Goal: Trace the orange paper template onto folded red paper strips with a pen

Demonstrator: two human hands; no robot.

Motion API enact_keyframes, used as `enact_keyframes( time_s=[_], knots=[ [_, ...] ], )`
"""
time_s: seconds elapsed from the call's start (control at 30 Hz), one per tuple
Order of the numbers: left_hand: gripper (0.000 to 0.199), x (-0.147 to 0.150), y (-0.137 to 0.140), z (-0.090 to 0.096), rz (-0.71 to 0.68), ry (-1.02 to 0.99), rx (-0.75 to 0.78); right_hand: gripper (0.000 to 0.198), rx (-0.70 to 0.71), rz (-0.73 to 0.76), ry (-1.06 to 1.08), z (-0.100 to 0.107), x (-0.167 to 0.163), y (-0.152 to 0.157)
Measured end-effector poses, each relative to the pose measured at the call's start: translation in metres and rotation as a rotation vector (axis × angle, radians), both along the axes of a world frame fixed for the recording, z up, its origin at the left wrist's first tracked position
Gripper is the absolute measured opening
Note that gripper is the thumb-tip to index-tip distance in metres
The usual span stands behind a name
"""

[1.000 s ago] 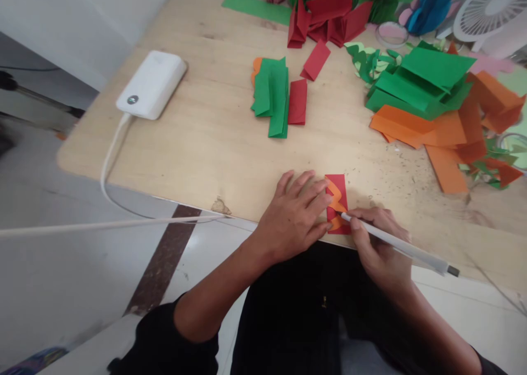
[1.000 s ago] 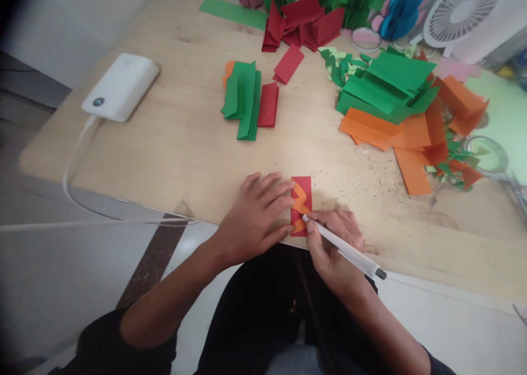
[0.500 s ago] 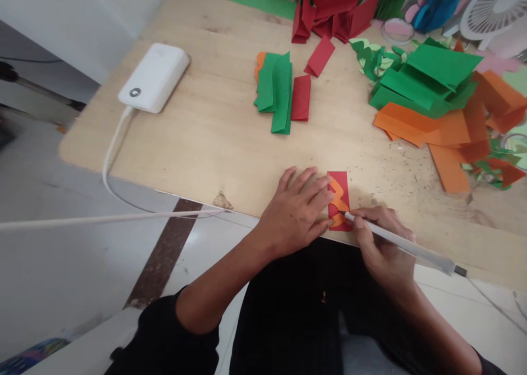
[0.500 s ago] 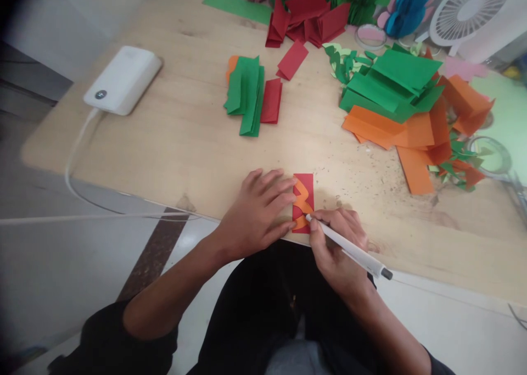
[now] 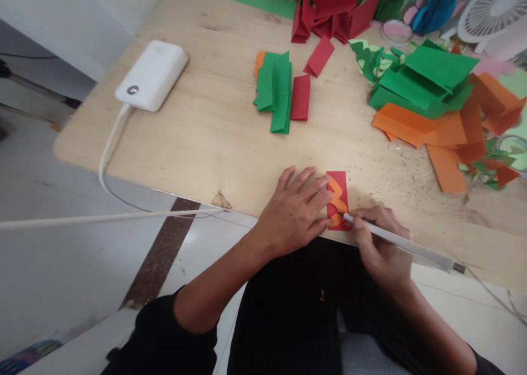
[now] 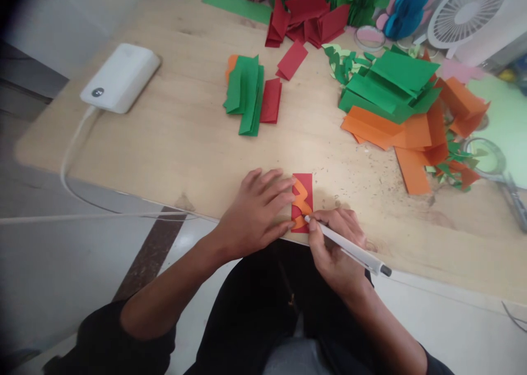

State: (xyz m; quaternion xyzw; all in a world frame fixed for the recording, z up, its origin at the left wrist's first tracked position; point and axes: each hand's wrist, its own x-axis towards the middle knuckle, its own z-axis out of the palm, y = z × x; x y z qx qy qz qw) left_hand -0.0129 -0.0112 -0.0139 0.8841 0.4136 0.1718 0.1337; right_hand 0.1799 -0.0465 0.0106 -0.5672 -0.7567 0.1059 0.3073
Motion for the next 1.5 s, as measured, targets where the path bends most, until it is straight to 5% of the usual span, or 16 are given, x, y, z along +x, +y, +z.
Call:
enact_keyframes(
  time_s=[0.47,0.7,1.13,1.5],
  knots=[
    [0.038,-0.0003,0.0006,0.0019,-0.001,0.002,-0.025,0.012,-0.066,-0.057,0.112,-0.0012,0.0031,-0.002],
    [0.036,-0.0003,-0.0003,0.0029,-0.004,0.008,-0.033,0.02,0.02,0.087,0.011,-0.0021,0.0034,-0.0029],
    [0.039,-0.0002,0.0001,0.0031,-0.005,0.004,-0.038,0.026,0.06,0.114,-0.018,-0.0067,0.0038,-0.0044],
    [0.039,-0.001,-0.0006,0.0011,-0.003,-0.006,-0.014,0.011,-0.194,-0.025,0.193,-0.0002,0.0023,-0.0003]
  ],
)
